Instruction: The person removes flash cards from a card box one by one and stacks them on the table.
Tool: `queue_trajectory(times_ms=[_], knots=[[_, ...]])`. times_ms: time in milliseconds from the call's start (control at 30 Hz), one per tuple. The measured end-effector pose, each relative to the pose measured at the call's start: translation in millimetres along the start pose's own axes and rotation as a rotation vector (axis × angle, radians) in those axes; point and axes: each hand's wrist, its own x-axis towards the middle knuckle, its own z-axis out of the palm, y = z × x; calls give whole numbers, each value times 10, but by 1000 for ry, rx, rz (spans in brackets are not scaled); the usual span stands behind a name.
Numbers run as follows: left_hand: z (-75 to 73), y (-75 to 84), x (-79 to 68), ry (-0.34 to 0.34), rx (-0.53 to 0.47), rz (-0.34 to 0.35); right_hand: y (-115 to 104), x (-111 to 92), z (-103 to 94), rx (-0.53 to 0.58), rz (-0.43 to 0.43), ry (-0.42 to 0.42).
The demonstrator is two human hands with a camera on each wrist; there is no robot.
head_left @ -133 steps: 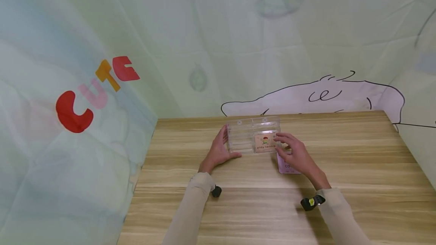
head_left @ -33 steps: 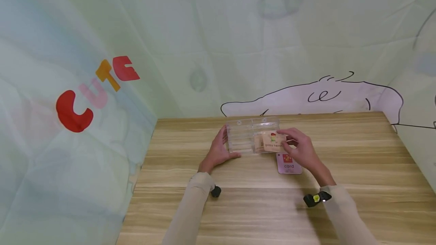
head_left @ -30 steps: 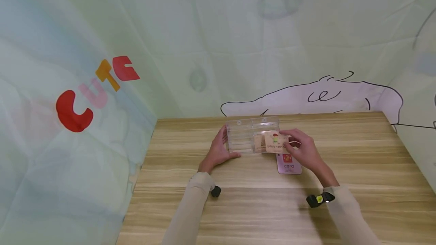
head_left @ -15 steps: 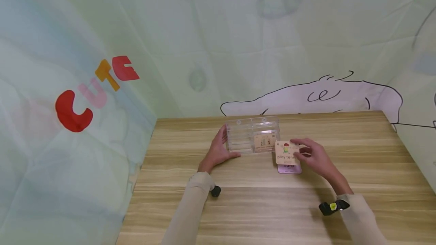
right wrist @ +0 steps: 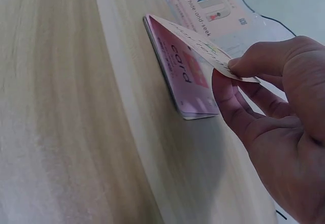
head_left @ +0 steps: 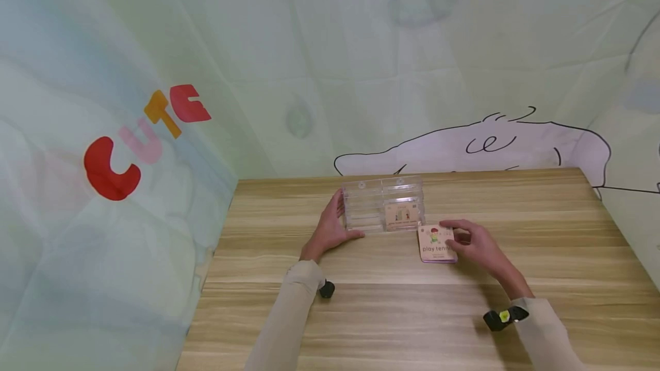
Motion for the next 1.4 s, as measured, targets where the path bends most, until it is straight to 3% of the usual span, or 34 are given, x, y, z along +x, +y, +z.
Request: queue_trajectory(times_ms=[167, 767, 1400], knots=[[2, 3, 5, -3, 16, -20, 30, -7, 22, -13, 10, 0], [10, -7, 5, -2, 24, -4, 88, 46, 81, -275, -94, 15], [14, -22, 10, 1, 32, -10, 86, 43, 105, -327, -78, 15]])
